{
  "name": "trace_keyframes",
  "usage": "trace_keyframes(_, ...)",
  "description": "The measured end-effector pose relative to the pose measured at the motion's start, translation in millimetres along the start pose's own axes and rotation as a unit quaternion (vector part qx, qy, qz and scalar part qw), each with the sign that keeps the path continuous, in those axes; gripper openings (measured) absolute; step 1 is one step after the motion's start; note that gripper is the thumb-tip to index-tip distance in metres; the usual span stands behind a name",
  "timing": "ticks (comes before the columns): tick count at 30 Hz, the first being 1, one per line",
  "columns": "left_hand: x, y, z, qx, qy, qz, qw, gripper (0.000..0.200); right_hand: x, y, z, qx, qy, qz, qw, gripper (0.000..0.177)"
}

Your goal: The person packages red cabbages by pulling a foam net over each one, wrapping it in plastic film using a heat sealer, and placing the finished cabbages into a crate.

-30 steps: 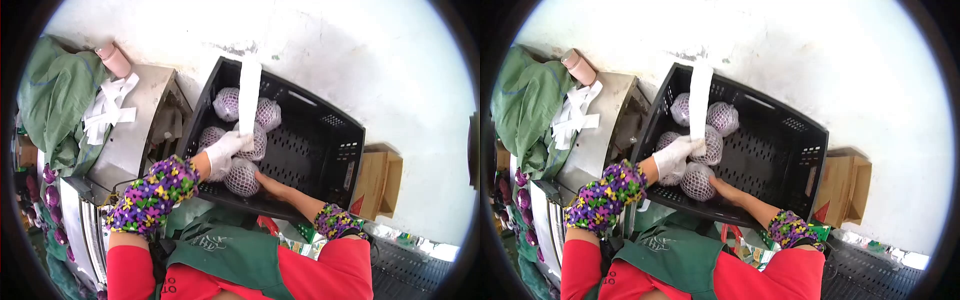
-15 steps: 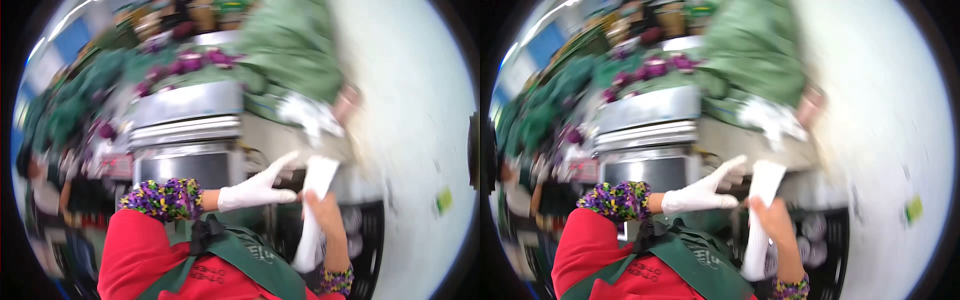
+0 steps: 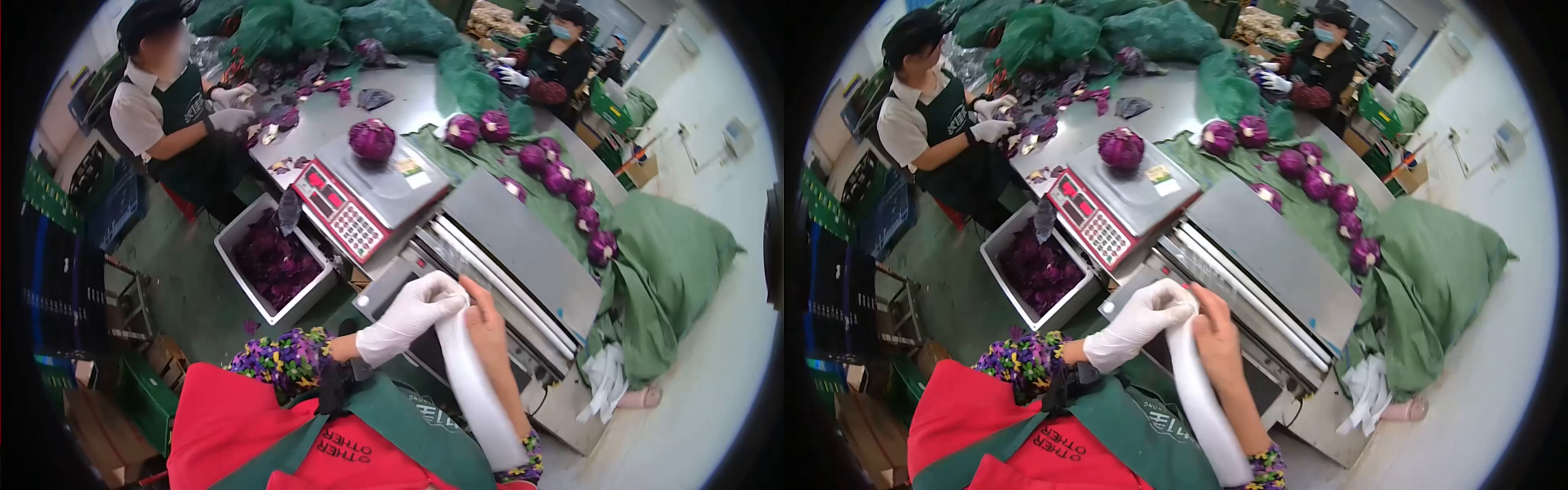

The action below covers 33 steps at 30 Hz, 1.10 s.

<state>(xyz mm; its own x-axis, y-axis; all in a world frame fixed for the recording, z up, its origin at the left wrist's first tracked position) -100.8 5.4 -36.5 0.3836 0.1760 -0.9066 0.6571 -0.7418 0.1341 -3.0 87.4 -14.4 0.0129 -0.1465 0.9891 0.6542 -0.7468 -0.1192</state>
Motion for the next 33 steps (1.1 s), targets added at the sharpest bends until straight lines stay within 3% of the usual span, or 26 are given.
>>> trace_keyframes(1, 0.6, -10.9, 13.1, -0.018, -0.018, -0.041, 0.999, 0.015, -4.9, -10.9, -23.7, 0.015, 0.030, 0.064, 0.997, 0.046)
trace_keyframes(2, -27.8, -20.9, 26.4, -0.051, -0.205, -0.220, 0.952, 0.017, -5.1, -19.7, -45.0, -0.006, -0.011, 0.009, 1.000, 0.052)
trace_keyframes(3, -41.1, -39.9, 34.8, -0.113, -0.244, -0.309, 0.912, 0.016, -12.5, -42.1, -61.5, -0.010, -0.104, -0.083, 0.991, 0.057)
trace_keyframes(6, -65.5, -70.0, 67.3, -0.078, -0.146, -0.293, 0.942, 0.015, -33.4, -75.2, -94.5, 0.030, -0.107, -0.093, 0.990, 0.056)
trace_keyframes(7, -59.0, -80.3, 80.1, -0.084, -0.018, -0.139, 0.987, 0.014, -36.6, -84.1, -102.7, 0.053, -0.071, -0.076, 0.993, 0.054)
trace_keyframes(8, -48.4, -86.9, 87.4, -0.086, 0.111, 0.021, 0.990, 0.015, -33.5, -91.8, -113.0, 0.074, -0.036, -0.060, 0.995, 0.052)
trace_keyframes(9, -47.3, -94.9, 94.6, -0.085, 0.115, 0.025, 0.989, 0.015, -31.0, -101.1, -121.3, 0.072, -0.022, -0.065, 0.995, 0.048)
trace_keyframes(11, -67.7, -106.8, 109.4, -0.108, -0.040, -0.192, 0.975, 0.015, -23.4, -113.5, -129.7, 0.042, -0.025, -0.203, 0.978, 0.041)
trace_keyframes(12, -79.5, -109.0, 114.8, -0.127, -0.085, -0.246, 0.957, 0.014, -17.8, -121.0, -135.2, 0.029, -0.072, -0.242, 0.967, 0.035)
trace_keyframes(13, -78.6, -115.7, 122.0, -0.141, -0.067, -0.249, 0.956, 0.016, -33.7, -127.5, -137.2, 0.039, -0.165, -0.255, 0.952, 0.032)
trace_keyframes(15, -95.2, -119.5, 128.7, -0.157, -0.184, -0.329, 0.913, 0.018, -27.3, -136.0, -150.0, 0.076, -0.085, -0.222, 0.968, 0.030)
trace_keyframes(17, -99.6, -129.7, 134.5, -0.189, -0.281, -0.324, 0.883, 0.020, -29.5, -142.2, -161.8, 0.077, -0.159, -0.242, 0.954, 0.021)
trace_keyframes(19, -112.2, -133.8, 139.8, -0.171, -0.308, -0.348, 0.869, 0.019, -35.1, -150.0, -156.8, 0.094, -0.096, -0.219, 0.966, 0.014)
trace_keyframes(20, -115.8, -135.9, 143.0, -0.163, -0.287, -0.354, 0.875, 0.017, -29.7, -151.5, -159.0, 0.094, -0.086, -0.223, 0.966, 0.009)
trace_keyframes(21, -116.3, -139.1, 147.6, -0.134, -0.216, -0.356, 0.899, 0.016, -28.3, -153.9, -160.9, 0.090, -0.048, -0.168, 0.980, 0.008)
trace_keyframes(23, -104.0, -142.9, 159.1, -0.116, -0.098, -0.235, 0.960, 0.012, -28.3, -163.2, -158.8, 0.071, 0.049, -0.022, 0.996, 0.008)
trace_keyframes(24, -89.1, -158.2, 159.7, -0.119, -0.021, -0.113, 0.986, 0.009, -37.7, -174.9, -156.9, 0.054, 0.052, -0.020, 0.997, 0.008)
trace_keyframes(25, -85.1, -165.1, 153.8, -0.089, 0.094, -0.045, 0.991, 0.015, -43.8, -178.7, -156.0, 0.010, -0.135, -0.137, 0.981, 0.008)
trace_keyframes(26, -76.3, -165.8, 144.7, -0.043, 0.167, 0.066, 0.983, 0.019, -44.9, -181.0, -156.7, -0.037, -0.317, -0.242, 0.916, 0.009)
trace_keyframes(27, -68.1, -163.0, 135.2, 0.002, 0.236, 0.176, 0.956, 0.023, -39.2, -184.8, -151.9, -0.048, -0.317, -0.241, 0.916, 0.009)
trace_keyframes(29, -48.6, -153.7, 129.4, 0.088, 0.107, 0.201, 0.970, 0.029, -29.5, -193.0, -147.9, -0.037, -0.307, -0.281, 0.908, 0.010)
trace_keyframes(31, -48.9, -155.1, 135.5, 0.147, 0.086, 0.225, 0.959, 0.025, -27.3, -211.7, -142.1, -0.041, -0.260, -0.276, 0.924, 0.010)
trace_keyframes(33, -49.0, -177.1, 176.4, 0.011, -0.049, 0.175, 0.983, 0.016, -32.3, -219.3, -145.0, 0.137, 0.032, -0.255, 0.957, 0.017)
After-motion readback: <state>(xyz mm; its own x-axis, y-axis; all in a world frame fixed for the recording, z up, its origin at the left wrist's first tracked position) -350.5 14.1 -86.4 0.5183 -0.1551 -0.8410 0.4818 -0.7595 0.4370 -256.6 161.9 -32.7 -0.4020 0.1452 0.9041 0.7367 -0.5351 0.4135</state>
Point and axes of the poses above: each hand's wrist, its own y-axis away from the middle knuckle, its own z-axis out of the back of the hand, x = y × z, the point moved 6 cm from there along -y, towards the middle knuckle, and after that the axes turned 12 degrees about -x, right-handed, at the moved point
